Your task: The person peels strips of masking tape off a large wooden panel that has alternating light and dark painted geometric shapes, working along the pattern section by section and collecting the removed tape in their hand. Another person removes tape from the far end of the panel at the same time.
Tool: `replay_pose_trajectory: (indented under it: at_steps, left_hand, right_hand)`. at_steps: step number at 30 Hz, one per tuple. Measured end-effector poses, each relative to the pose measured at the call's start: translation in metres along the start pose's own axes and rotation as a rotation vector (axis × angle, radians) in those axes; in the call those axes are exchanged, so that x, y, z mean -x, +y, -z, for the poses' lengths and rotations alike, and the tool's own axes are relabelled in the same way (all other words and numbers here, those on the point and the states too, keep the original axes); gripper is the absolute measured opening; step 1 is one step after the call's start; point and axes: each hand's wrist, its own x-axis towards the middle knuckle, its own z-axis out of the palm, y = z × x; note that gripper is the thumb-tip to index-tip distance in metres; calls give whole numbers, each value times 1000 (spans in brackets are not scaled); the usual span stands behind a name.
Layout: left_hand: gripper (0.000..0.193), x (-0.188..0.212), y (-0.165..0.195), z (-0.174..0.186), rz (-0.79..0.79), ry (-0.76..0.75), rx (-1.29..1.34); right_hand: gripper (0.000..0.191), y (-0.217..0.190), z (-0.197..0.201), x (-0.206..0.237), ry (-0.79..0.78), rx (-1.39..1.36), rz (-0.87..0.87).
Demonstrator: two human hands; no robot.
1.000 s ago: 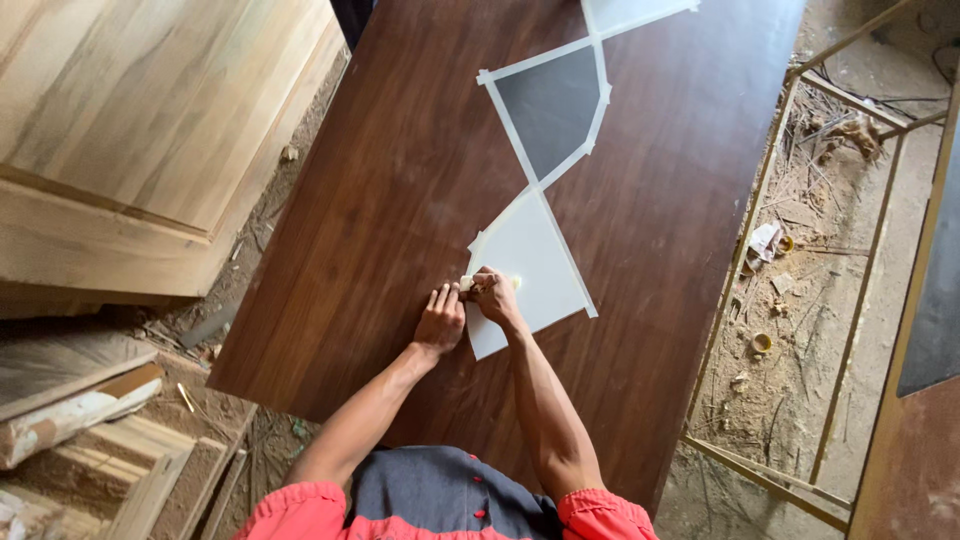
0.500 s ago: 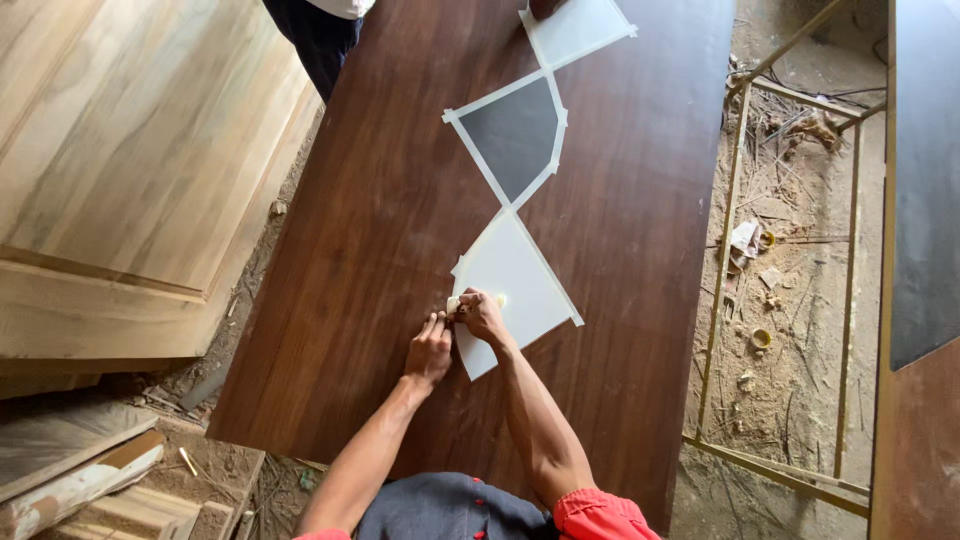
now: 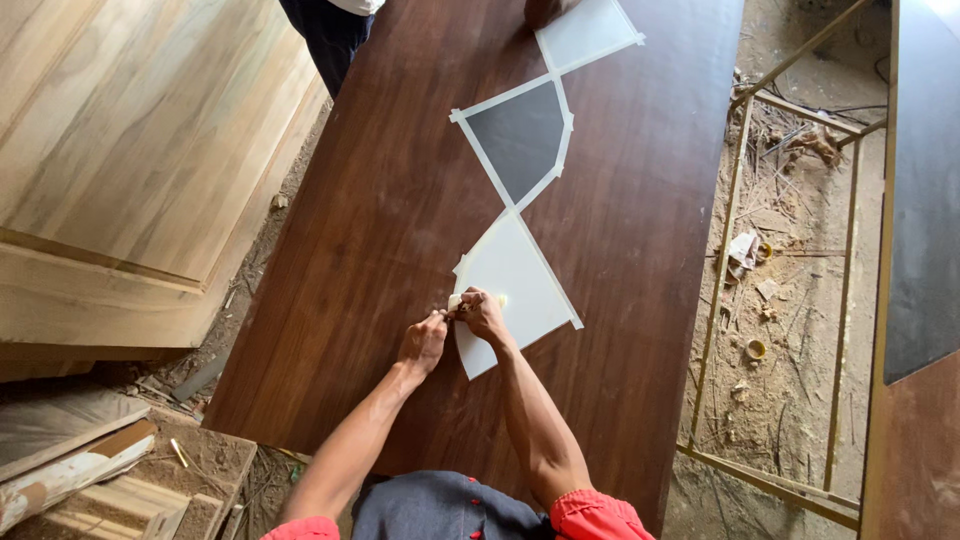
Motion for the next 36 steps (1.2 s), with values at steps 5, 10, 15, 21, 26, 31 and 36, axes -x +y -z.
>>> replay_pose_trajectory:
  at_steps: [5,10,15,21,26,31,36]
  left_hand:
    - [13,-3,3,-5,-100,68,-149]
    - [13,-6,11,-7,-75,76,-160]
    - [12,-7,13,-4,-46,54,-187]
    - [13,-4,16,-5,-85,182,-260]
    - [14,-1,11,1,-105,167,-237]
    - [17,-5,5,4,-286,23,-408]
    - [18,-7,7,-2,-374,153,-459]
  right_hand:
    - [33,3,-2,-2,-4,-111,-50]
    - [35,6,-3,-1,6,-84,-74]
    - [22,3,-1,-1,4,-130,26]
    - [23,0,-2,-1,1,-68,-19]
    - [19,-3,-4,-1,31,-81,22]
    - [20,-2,-6,-2,43,-31,-4]
    - [20,-2,-5,2,103,-69,-23]
